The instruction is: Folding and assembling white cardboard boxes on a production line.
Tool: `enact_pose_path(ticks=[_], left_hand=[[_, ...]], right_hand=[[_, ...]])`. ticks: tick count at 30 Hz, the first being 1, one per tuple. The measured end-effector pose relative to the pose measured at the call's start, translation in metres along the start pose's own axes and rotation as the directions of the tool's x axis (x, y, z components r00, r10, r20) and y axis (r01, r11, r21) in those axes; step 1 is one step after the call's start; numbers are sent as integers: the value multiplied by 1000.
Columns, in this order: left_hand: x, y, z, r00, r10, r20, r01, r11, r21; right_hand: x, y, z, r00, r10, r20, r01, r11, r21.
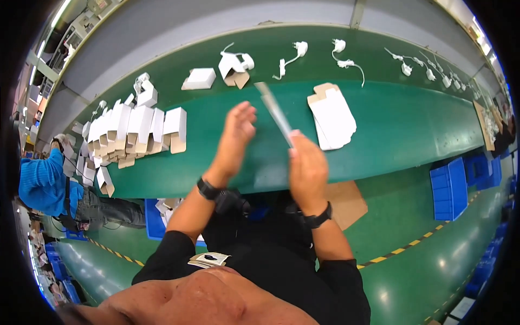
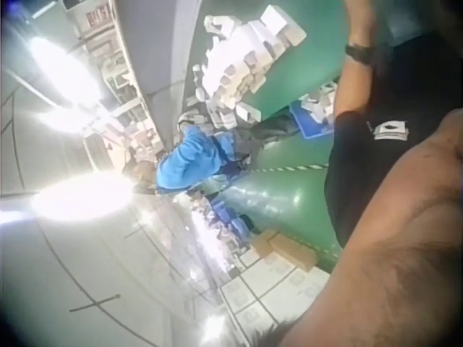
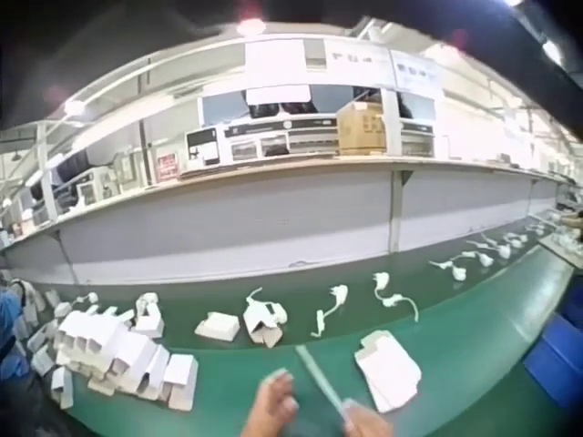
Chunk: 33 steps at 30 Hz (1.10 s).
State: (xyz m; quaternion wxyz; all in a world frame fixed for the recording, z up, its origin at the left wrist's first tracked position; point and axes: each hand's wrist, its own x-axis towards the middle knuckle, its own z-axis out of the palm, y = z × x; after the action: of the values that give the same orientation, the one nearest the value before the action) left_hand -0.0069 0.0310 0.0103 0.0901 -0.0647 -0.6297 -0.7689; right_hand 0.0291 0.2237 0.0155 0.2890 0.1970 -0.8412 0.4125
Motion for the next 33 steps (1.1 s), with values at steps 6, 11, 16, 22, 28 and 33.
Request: enact_pose_path(ticks=[6, 11, 16, 22, 28, 33], left_hand=[[-49, 19, -16, 995, -72, 73, 88, 965, -246], [-97, 32, -34, 841, -299, 452, 450, 850, -274], [-125, 41, -60, 814, -359, 456, 426, 904, -48], [-116, 27, -10, 978, -118, 174, 126, 991, -36], [-98, 19, -15, 989, 2, 145, 3, 999, -35], [-112, 12, -28, 978, -87, 192, 80, 996, 45]], right_hand=[[-13, -67, 20, 971, -74, 226, -10, 936, 351], [14, -44, -10, 857, 274, 436, -439, 832, 341], [37, -54, -20, 505, 50, 862, -459, 861, 219], [-10, -45, -52, 819, 265, 509, -487, 791, 371], [-21, -33, -7, 962, 103, 254, -244, 745, 620], [-30, -18, 28, 869, 127, 478, -465, 535, 705]])
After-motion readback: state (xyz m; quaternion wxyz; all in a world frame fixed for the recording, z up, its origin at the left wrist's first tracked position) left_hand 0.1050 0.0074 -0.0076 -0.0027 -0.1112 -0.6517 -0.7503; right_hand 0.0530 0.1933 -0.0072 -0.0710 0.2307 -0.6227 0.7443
